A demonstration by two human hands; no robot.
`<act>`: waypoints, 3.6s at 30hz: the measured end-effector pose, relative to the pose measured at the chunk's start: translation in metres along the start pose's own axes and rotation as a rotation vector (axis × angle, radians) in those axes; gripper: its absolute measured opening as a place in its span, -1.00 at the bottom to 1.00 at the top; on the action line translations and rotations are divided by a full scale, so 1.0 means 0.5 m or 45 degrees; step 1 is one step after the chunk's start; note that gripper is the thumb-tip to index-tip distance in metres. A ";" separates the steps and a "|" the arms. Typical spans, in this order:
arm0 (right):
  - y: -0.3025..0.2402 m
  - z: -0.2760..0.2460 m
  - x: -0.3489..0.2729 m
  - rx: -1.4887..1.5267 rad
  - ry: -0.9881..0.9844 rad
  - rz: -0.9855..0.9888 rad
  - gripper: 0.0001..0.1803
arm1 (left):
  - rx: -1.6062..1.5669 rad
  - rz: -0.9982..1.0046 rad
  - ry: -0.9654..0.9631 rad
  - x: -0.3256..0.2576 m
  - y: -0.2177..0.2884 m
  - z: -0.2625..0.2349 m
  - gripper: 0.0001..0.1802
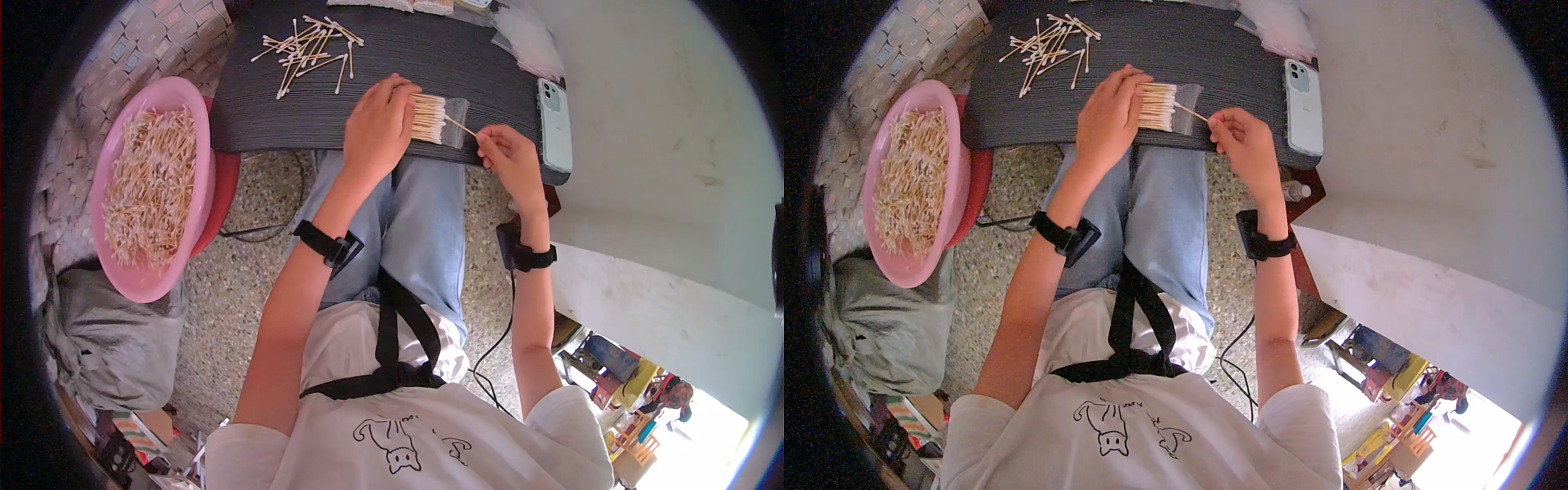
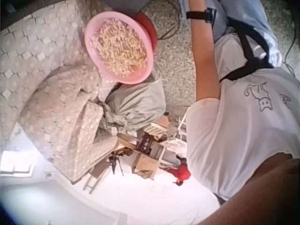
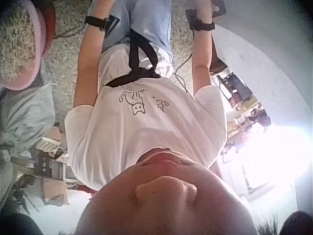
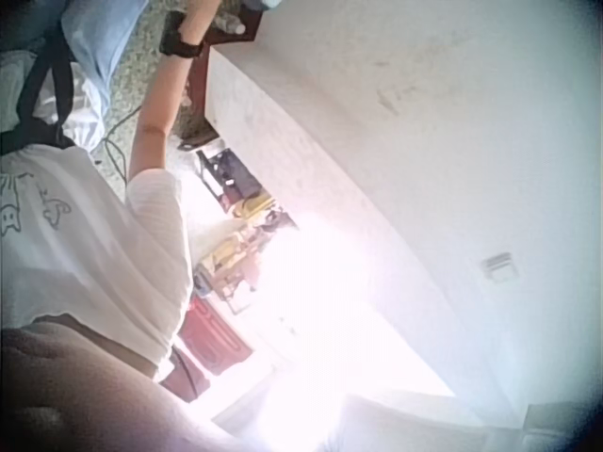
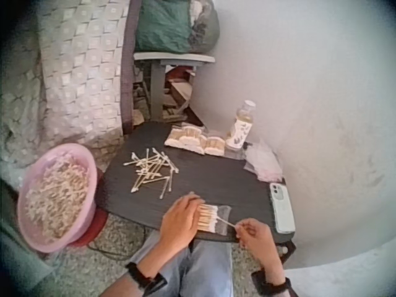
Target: The recorder is sorting cotton swabs and packing them into small resealable plastic bags at a workstation.
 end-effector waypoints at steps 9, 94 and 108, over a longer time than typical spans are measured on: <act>0.005 -0.006 0.011 -0.022 -0.091 -0.026 -0.83 | -0.002 0.005 0.005 0.001 -0.004 0.002 -0.75; -0.041 0.095 0.044 0.522 0.211 -0.452 -0.81 | -0.948 -0.298 -0.334 0.000 -0.016 -0.027 -0.55; -0.080 0.071 0.009 0.392 0.175 -0.363 -0.71 | -1.336 -0.435 -0.271 0.008 0.037 -0.035 -0.66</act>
Point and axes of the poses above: each hand's wrist, its own x-axis towards the middle knuckle, its own z-axis out of the palm, y = z × x, the point moved 2 cm from there along x, towards the middle knuckle, and after that the axes turned 6 degrees about -x, right-handed, at the moved point
